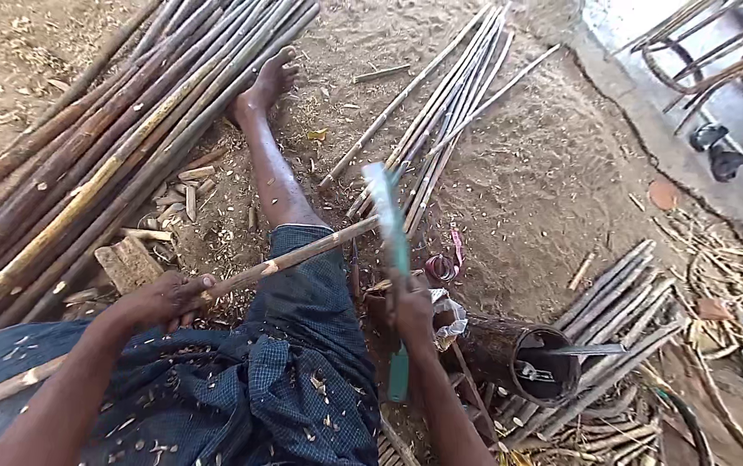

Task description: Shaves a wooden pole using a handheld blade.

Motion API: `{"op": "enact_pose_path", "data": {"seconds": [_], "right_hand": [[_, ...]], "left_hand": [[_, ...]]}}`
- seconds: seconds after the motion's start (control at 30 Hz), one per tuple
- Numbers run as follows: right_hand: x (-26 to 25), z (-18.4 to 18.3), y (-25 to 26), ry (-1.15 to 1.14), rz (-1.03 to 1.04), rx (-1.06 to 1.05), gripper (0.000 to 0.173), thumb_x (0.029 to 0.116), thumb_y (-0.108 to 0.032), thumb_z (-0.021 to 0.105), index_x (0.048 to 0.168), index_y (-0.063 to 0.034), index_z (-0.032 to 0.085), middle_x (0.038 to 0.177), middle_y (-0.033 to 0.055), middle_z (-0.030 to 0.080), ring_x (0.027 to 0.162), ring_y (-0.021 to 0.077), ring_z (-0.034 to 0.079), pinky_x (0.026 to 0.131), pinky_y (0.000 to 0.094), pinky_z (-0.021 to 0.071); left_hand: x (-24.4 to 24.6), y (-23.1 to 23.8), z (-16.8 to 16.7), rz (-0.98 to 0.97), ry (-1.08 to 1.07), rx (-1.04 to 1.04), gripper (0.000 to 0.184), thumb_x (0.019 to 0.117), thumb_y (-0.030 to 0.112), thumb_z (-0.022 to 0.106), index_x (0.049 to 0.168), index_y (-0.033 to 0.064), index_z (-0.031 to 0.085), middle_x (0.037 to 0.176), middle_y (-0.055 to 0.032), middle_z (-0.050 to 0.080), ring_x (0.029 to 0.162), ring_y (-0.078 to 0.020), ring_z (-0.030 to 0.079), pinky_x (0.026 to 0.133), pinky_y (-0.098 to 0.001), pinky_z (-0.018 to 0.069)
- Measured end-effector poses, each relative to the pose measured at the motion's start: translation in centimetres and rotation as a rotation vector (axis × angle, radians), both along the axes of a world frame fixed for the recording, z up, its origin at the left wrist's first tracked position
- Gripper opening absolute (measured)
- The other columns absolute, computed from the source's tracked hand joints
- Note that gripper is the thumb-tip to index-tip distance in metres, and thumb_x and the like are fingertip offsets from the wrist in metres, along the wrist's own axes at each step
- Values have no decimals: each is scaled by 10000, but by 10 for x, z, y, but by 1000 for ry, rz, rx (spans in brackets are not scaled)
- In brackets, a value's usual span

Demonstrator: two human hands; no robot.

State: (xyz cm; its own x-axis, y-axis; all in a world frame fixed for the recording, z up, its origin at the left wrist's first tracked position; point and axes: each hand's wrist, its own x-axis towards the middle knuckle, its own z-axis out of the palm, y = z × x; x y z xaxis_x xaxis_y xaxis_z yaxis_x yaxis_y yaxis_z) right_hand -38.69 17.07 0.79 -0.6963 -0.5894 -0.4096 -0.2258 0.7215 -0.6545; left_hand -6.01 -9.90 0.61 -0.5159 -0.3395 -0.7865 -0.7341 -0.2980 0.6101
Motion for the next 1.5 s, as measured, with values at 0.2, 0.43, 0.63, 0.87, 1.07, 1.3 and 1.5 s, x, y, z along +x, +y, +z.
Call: {"op": "enact_pose_path", "data": {"seconds": [0.2,0.43,0.63,0.87,1.07,1.3,1.5], "right_hand": [[27,7,-4,134,384,62,451,1014,-543,564,927,-119,687,675,60,604,603,239,613,570,494,520],[17,23,-15,-38,-61,-219,534,1040,-606,456,969,-105,628,569,58,513,396,201,469,375,395,450],[-13,51,20,5,31,-116,459,1056,-510,498,1020,-90,680,586,46,537,420,175,476,402,382,461],[-63,36,14,-39,-289,-169,434,1063,-533,472,976,-122,582,557,-23,455,379,98,418,359,300,428],[26,37,-8,0,339,129,473,1008,-567,570,977,-110,689,761,130,645,661,305,647,578,552,536],[-4,47,-7,-112,36,108,608,1021,-655,449,1025,-75,631,624,103,537,481,250,532,459,456,479],[0,63,-6,-49,75,97,557,1030,-614,477,1024,-84,651,628,87,528,474,226,503,452,430,459]], "left_hand": [[11,-5,-7,-34,168,44,437,1111,288,326,868,54,605,582,-66,588,418,-117,515,409,-219,426],[-102,38,20,-33,78,-482,618,813,534,825,1176,58,672,1045,-161,692,952,-340,677,858,-611,546],[-12,34,35,-200,65,-736,550,920,475,733,1338,133,630,1332,-127,625,1186,-336,623,982,-622,507],[126,71,17,-10,-99,-829,264,1017,276,595,1177,124,741,1077,-88,738,936,-271,710,836,-618,535],[60,103,3,37,49,-1039,298,833,255,743,1026,30,710,987,-122,661,808,-287,643,697,-547,530],[54,125,-6,71,-5,-1249,276,873,223,728,970,-32,689,992,-217,627,866,-403,642,731,-578,525],[51,139,-21,80,-25,-1412,319,922,249,668,938,-68,639,994,-270,631,946,-464,635,842,-568,513]]}}
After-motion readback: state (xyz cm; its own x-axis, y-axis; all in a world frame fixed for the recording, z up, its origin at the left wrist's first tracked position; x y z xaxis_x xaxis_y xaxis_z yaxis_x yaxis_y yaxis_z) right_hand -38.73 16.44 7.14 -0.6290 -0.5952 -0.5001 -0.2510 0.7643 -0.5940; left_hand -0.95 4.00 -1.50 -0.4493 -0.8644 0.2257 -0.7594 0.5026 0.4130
